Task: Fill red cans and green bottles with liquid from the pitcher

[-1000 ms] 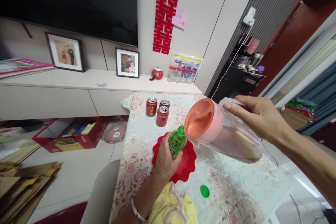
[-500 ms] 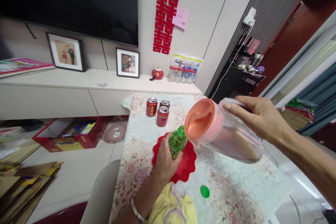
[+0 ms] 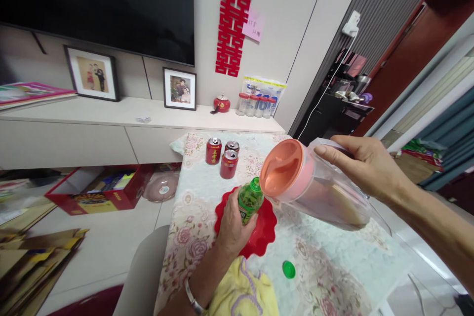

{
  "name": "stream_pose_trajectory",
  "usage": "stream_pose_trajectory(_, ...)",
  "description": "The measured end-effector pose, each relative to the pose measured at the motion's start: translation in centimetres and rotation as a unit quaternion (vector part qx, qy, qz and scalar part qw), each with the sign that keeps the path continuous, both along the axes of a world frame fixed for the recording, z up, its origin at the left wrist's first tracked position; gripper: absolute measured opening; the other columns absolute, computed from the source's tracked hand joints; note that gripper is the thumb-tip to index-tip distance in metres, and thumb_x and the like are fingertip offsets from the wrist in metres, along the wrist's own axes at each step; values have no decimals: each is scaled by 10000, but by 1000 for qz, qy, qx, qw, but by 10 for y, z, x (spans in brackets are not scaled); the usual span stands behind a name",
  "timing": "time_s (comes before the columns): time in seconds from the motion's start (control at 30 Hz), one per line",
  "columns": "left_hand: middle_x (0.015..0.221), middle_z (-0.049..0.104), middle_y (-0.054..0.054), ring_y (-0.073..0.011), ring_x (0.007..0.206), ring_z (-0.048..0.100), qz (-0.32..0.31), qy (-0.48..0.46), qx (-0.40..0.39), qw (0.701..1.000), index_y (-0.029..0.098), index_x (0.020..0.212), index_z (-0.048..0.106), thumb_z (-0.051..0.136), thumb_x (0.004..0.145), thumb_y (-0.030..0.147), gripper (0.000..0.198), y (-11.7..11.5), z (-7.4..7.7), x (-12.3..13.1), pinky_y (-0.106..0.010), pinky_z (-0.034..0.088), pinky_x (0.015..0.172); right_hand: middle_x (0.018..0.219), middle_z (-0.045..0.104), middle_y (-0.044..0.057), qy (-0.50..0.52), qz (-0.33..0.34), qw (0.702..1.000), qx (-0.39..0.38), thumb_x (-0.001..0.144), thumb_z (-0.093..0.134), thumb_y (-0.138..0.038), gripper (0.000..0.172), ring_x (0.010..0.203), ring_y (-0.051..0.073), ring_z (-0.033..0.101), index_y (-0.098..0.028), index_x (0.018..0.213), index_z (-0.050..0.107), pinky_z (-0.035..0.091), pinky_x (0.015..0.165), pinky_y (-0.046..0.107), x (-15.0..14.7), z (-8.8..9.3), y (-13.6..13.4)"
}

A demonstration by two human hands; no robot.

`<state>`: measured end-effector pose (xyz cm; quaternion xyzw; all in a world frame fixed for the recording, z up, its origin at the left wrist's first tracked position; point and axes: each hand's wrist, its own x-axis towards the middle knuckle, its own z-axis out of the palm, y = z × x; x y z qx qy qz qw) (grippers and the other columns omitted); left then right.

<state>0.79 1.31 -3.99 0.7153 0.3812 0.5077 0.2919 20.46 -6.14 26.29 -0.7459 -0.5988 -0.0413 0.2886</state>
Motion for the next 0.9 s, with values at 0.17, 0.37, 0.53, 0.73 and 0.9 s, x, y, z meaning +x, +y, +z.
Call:
stream_pose_trajectory(0.17, 1475, 651, -237, -392, 1366, 658, 0, -8, 8, 1000, 151, 1543, 407, 715, 788, 140, 815, 0, 0, 1, -597, 551, 1156, 647, 507, 11, 22, 3, 1000, -12, 696, 675, -946, 736, 630, 161, 441, -214, 625, 660, 373, 530, 283, 2, 0, -1)
stream_pose_trajectory(0.37, 1477, 651, -237, -394, 1364, 659, 6, -9, 16, 1000, 151, 1542, 403, 711, 792, 136, 811, -1, 0, 1, -603, 555, 1147, 654, 505, 11, 17, 3, 1000, -18, 707, 667, -944, 738, 640, 164, 436, -210, 636, 655, 364, 537, 284, 6, -1, -2)
stream_pose_trajectory(0.53, 1475, 653, -237, -388, 1360, 663, 0, -2, 13, 1000, 147, 1542, 399, 708, 801, 146, 803, 0, 1, -1, -592, 557, 1148, 679, 534, 16, 11, 8, 999, -32, 751, 663, -912, 705, 663, 172, 455, -211, 687, 687, 379, 548, 284, 12, -1, -2)
stream_pose_trajectory(0.73, 1476, 650, -244, -396, 1363, 661, 0, -3, 4, 1000, 144, 1533, 403, 707, 794, 141, 799, 0, 1, 0, -598, 550, 1155, 679, 527, 20, 14, -2, 999, -29, 731, 661, -931, 728, 669, 174, 456, -205, 703, 712, 391, 556, 290, 9, -1, -1)
stream_pose_trajectory(0.9, 1478, 650, -241, -395, 1365, 660, 2, -7, 4, 1000, 148, 1533, 405, 711, 790, 132, 804, -1, 1, 1, -601, 545, 1158, 657, 502, 21, 13, -10, 1000, -18, 667, 647, -977, 775, 648, 172, 445, -204, 633, 672, 381, 542, 291, 3, -1, 1)
